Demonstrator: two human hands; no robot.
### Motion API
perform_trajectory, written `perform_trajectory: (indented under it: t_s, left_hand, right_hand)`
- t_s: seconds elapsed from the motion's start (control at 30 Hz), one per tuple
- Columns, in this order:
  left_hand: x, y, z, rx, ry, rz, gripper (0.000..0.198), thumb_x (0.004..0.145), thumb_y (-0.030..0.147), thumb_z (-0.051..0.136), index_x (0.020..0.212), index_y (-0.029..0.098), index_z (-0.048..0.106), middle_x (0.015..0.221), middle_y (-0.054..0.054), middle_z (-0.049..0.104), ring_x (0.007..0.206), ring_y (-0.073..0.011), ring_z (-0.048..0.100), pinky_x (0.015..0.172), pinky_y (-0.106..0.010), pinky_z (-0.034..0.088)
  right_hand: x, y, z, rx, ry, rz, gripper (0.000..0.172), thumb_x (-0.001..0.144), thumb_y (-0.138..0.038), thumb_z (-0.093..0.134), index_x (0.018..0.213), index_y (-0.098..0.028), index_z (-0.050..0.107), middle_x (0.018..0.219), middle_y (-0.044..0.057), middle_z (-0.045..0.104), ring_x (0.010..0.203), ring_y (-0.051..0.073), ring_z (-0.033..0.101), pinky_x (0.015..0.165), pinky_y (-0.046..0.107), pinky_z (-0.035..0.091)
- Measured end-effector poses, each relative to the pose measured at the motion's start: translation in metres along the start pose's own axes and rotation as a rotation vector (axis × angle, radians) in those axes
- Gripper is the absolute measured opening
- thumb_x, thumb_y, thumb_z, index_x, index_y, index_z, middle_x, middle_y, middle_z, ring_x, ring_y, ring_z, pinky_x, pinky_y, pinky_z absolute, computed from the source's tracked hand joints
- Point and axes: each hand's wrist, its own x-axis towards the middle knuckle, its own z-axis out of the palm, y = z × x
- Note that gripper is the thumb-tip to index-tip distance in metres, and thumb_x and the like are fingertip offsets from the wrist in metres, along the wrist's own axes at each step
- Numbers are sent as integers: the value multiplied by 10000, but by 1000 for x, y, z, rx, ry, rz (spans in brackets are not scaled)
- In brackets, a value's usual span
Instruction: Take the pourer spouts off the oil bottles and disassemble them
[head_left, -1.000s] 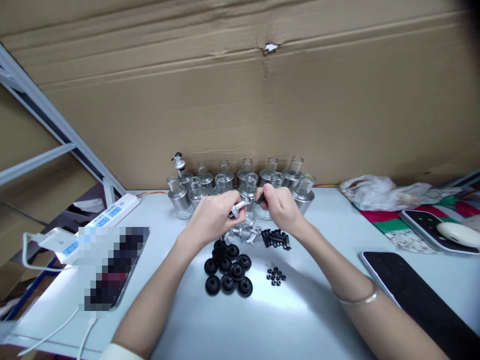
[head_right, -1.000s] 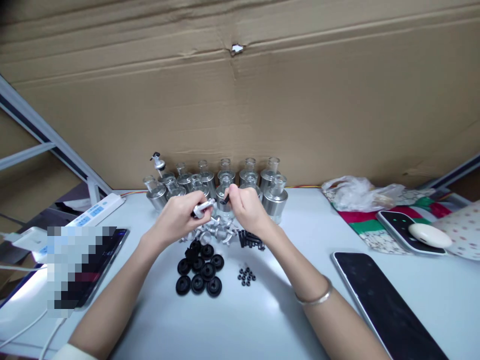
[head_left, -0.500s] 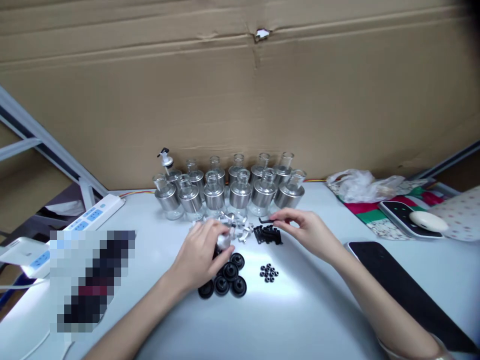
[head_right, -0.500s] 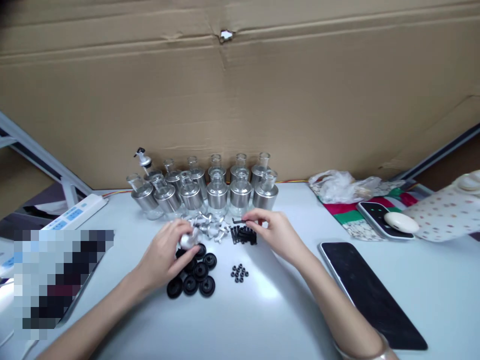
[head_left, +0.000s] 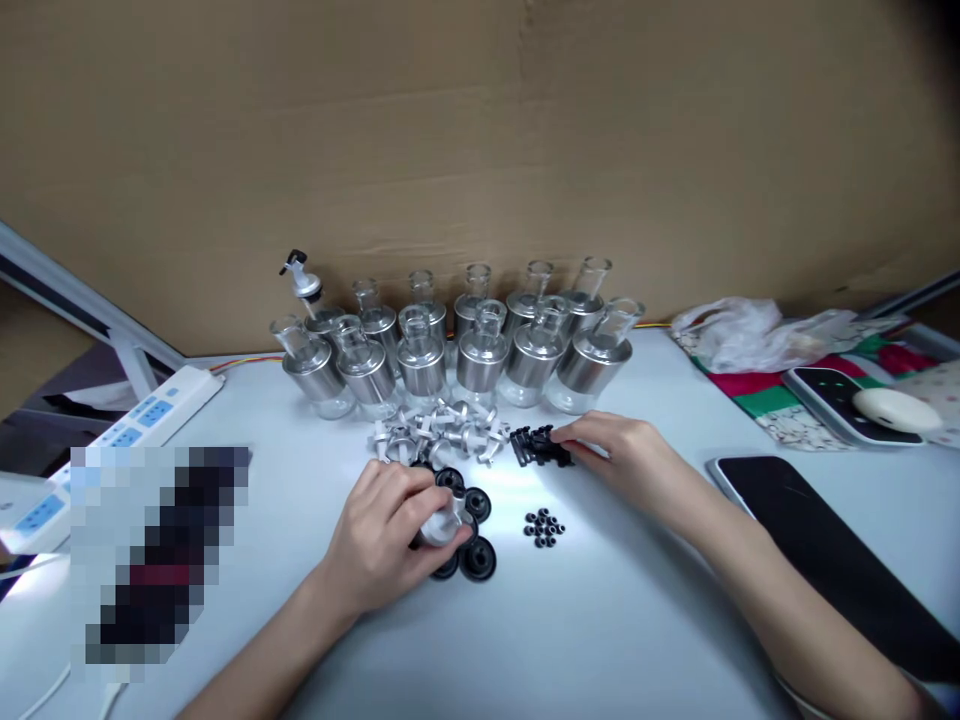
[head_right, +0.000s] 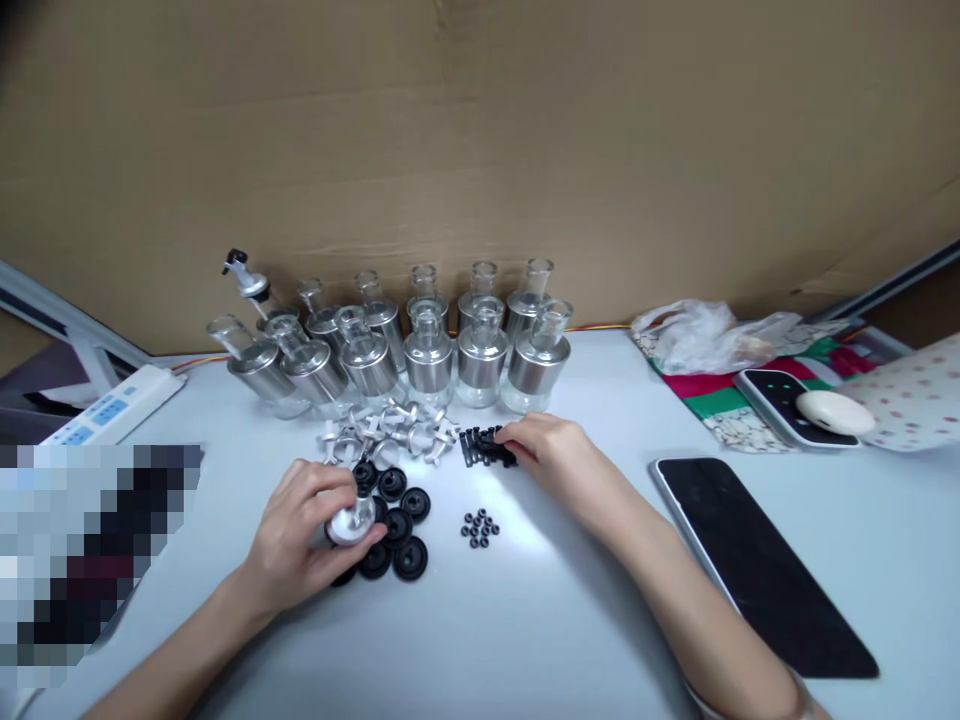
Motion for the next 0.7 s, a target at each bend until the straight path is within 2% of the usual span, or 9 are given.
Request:
perform_trajectory:
  t_s: [0.23,0.53,0.7]
  left_hand:
    - [-3,-1,2,-6,-41,-13,103,898,218,555,980,176,510,847,-56,608,722,-159,544,638,-287,409]
    - [-3,0,2,-11,-50,1,112,884,215,570,974,182,513,832,-42,626,728,-158,575,648,-286,388]
    - [-3,-1,1,-15,-78,8,117,879,213,573,975,178,514,833,-44,630,717,-157,576,644,-288,383]
  right_hand:
    - [0,3,-1,-14,-31,-10,181,836,-92,473,756,-187,604,828,77,688,742,193,663,653,302,541]
    - [-3,7,-8,-54,-34,18,216,883,-182,450,808,-191,652,810,72,648,756,200,625,674,327,527]
    - [-3,3,-6,-52,-90,-30,247,901,-182,455,858,-192,698,797,77,582,754,198,574,652,316,497]
